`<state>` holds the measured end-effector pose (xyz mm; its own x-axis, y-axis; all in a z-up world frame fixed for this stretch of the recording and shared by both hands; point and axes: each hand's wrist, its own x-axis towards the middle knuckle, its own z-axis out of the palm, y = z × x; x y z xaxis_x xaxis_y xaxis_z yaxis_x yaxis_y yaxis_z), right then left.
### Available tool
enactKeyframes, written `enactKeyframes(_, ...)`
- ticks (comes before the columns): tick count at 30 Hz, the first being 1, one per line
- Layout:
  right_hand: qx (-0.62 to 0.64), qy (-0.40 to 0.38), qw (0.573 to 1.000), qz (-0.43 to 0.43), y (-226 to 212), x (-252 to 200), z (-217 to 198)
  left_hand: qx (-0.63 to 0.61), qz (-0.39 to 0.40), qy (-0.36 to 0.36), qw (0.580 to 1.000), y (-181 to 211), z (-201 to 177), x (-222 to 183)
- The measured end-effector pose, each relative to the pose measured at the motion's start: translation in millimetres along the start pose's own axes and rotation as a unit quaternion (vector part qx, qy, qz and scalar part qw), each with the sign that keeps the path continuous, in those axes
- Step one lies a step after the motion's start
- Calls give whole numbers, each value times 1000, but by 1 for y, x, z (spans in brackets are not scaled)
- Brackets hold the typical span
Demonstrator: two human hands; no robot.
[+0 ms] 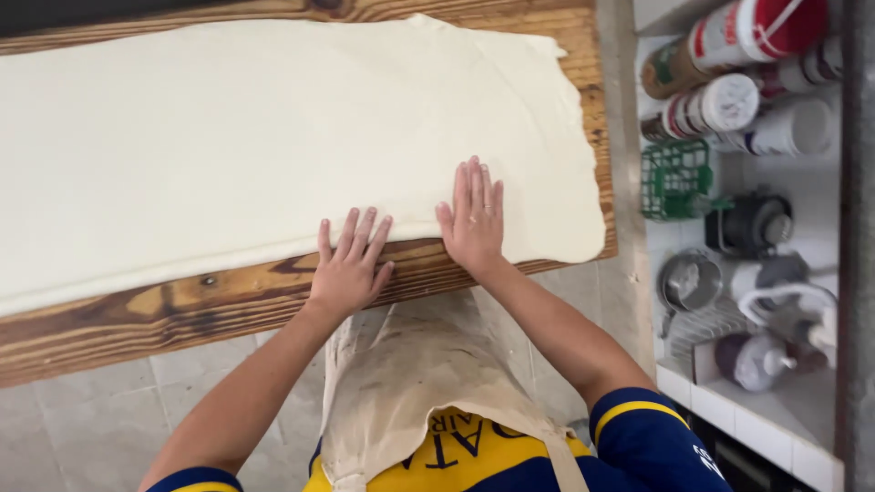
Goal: Cutting and shaping dough into small bread rolls on a wooden table
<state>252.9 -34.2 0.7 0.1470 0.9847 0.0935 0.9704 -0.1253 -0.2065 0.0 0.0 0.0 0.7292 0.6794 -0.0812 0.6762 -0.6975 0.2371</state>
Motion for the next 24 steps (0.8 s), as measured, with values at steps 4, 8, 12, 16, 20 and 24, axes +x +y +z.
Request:
enactKeyframes(4,-46,109,982,-146,-5,-48,4,7,95,44,994,11,12,5)
enactKeyframes(8,-23,69,989,-129,27,-43,22,4,71,19,997,17,12,21)
enactKeyframes(12,11,-28,996,79,62,-20,-8,-5,57,-56,997,33,-5,32)
enactKeyframes(16,-31,-57,989,-136,70,-83,38,12,143,95,985,38,29,38)
enactKeyframes(20,-54,-85,995,-17,109,-32,1,37,83,99,991,53,18,57)
enactKeyframes(24,-78,52,995,-36,131,-72,24,0,146,99,984,84,28,63)
